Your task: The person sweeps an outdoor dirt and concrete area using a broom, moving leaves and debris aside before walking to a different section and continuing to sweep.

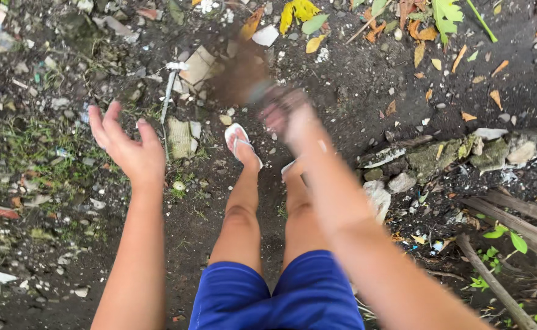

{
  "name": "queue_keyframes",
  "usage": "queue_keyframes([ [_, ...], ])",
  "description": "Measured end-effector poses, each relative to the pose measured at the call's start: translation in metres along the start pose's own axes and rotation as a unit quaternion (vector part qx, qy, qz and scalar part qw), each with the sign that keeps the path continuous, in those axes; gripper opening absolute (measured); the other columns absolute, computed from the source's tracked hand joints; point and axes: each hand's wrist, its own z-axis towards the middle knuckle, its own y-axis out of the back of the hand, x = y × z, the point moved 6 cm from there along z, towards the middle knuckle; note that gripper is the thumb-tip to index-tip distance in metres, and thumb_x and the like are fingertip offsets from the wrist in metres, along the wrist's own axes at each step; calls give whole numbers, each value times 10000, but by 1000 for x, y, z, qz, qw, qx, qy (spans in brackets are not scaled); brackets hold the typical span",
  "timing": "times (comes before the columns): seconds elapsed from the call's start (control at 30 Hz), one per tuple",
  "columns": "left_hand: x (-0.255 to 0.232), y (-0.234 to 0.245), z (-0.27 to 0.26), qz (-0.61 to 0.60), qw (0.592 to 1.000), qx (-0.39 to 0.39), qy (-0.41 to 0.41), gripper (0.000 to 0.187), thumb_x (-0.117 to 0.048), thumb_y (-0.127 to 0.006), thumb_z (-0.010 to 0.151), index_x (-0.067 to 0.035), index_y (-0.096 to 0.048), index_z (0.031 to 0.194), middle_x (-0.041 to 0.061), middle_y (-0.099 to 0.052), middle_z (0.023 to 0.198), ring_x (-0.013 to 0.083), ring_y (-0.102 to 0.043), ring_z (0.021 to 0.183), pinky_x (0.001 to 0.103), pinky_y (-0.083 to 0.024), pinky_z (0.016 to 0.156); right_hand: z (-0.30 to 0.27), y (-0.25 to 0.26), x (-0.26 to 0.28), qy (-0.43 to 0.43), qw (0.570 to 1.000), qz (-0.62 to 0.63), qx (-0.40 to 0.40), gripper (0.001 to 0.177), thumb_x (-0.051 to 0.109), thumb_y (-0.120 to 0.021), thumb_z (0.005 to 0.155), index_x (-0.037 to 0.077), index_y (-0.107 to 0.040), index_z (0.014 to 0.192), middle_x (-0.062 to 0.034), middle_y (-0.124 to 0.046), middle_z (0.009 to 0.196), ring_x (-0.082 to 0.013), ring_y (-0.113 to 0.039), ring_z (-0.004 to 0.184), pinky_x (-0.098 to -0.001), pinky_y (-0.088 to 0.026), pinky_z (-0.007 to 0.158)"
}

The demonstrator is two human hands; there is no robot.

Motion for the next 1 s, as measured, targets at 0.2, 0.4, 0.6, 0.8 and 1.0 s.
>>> queue_keyframes([
  [0.2, 16, -6, -15, 8, 1000, -3, 11, 480, -20, -651, 1018, -6, -500, 1473, 277, -267, 1666, 430, -226, 1583, 526, -254, 1287, 33, 188, 169, 187, 954, -36, -233, 391, 355, -730, 908, 103, -703, 1205, -16, -716, 1071, -148, -667, 959, -331, -552, 858],
  [0.4, -33, -31, -7, 18, 1000, 6, 22, 485, -19, -673, 940, 6, -537, 1405, 291, -294, 1616, 457, -243, 1525, 537, -246, 1226, -70, 104, 128, 125, 977, -94, -143, 329, 329, -652, 794, 163, -700, 1074, 2, -718, 1024, -144, -660, 927, -346, -512, 814],
  [0.6, -95, -48, 41, -37, 998, -34, -27, 475, -27, -672, 947, -13, -548, 1405, 259, -337, 1633, 443, -299, 1537, 503, -298, 1250, 16, -70, 11, -75, 991, 57, 91, 301, 359, -743, 831, 143, -704, 1037, -54, -712, 866, -174, -651, 680, -313, -508, 549],
  [0.8, -127, -67, 67, -24, 999, -32, -24, 462, -36, -669, 977, -24, -538, 1420, 261, -304, 1654, 441, -287, 1551, 510, -291, 1269, 145, -41, 55, 4, 963, 250, 104, 584, 581, -528, 945, 29, -689, 1048, -99, -718, 835, -196, -647, 660, -323, -546, 518],
  [1.0, -145, -90, 61, -10, 999, -30, 28, 458, -43, -670, 968, -7, -546, 1407, 266, -308, 1636, 463, -258, 1545, 527, -244, 1252, 40, -59, 90, 46, 991, 58, -114, 694, 432, -727, 726, 236, -530, 1362, -27, -545, 1368, -157, -474, 1232, -399, -368, 1013],
])
